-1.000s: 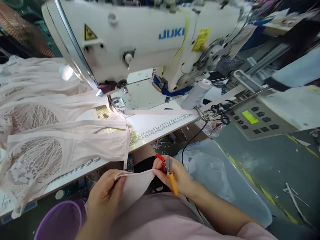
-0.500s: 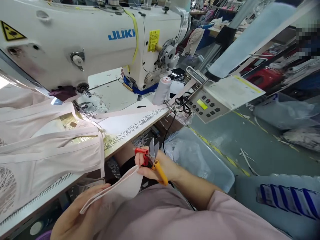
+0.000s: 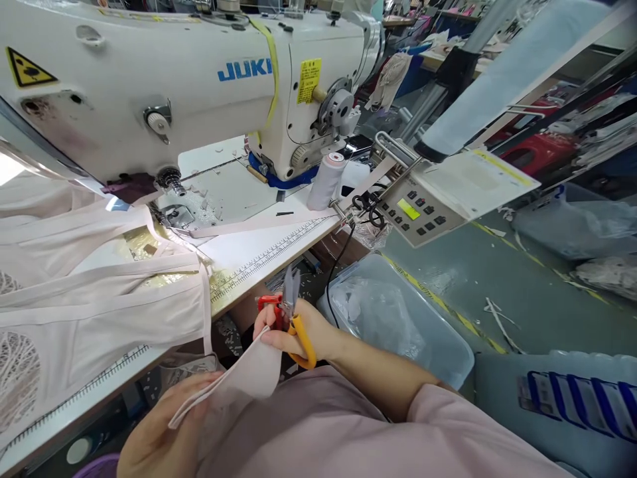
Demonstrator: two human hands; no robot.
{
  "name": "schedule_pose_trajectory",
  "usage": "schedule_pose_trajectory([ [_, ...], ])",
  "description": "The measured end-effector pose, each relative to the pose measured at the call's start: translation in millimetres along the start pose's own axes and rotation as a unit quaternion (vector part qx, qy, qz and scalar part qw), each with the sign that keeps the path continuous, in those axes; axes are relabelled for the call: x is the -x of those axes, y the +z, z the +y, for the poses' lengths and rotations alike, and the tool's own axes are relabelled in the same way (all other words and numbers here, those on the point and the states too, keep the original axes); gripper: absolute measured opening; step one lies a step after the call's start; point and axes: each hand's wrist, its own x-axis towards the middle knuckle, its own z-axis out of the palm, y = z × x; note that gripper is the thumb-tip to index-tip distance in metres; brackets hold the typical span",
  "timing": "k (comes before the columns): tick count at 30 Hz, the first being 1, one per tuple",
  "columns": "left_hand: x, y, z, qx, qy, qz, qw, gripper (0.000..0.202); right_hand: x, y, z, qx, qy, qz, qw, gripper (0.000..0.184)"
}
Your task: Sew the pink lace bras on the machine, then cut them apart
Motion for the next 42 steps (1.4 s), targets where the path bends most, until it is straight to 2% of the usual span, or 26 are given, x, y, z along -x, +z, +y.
schedule_pose_trajectory([
  [5,-4,0.5,-7,0.06,-0.067,-0.005,0.996,0.015,8,9,1,0.116,-0.075,0.087,0.987,0.02],
  [8,-6,2.7,-15,0.103,-0.113,0.004,0.988,0.024,13,13,1,0.189,-0.123,0.111,0.968,0.016],
  [13,-3,3.5,-24,0.155,-0.183,0.005,0.971,0.037,17,16,6,0.253,-0.118,0.132,0.951,0.013],
  [18,1,2.7,-28,0.135,-0.167,0.011,0.977,0.033,18,14,12,0.216,-0.049,0.119,0.968,0.014],
  [21,2,2.4,-27,0.096,-0.15,0.007,0.984,0.031,18,12,13,0.185,-0.021,0.085,0.979,0.019],
  [27,4,1.6,-23,-0.023,0.004,0.024,0.999,0.017,21,11,12,0.116,0.02,0.053,0.992,0.024],
  [29,4,1.3,-23,-0.038,0.022,0.022,0.999,0.016,22,10,13,0.106,0.02,0.044,0.993,0.023],
  [33,4,1.3,-23,-0.014,-0.005,0.012,1.0,0.017,20,10,14,0.071,0.011,0.032,0.997,0.022],
  [36,4,-1.7,-28,0.053,-0.049,-0.024,0.997,0.017,18,12,12,0.029,0.017,0.028,0.999,0.023],
  [40,9,-13.8,-43,0.116,-0.097,-0.069,0.986,0.018,18,16,10,-0.015,0.051,-0.008,0.999,0.032],
  [42,12,-20.8,-51,0.115,-0.129,-0.071,0.982,0.02,19,17,12,0.01,0.049,-0.022,0.999,0.033],
])
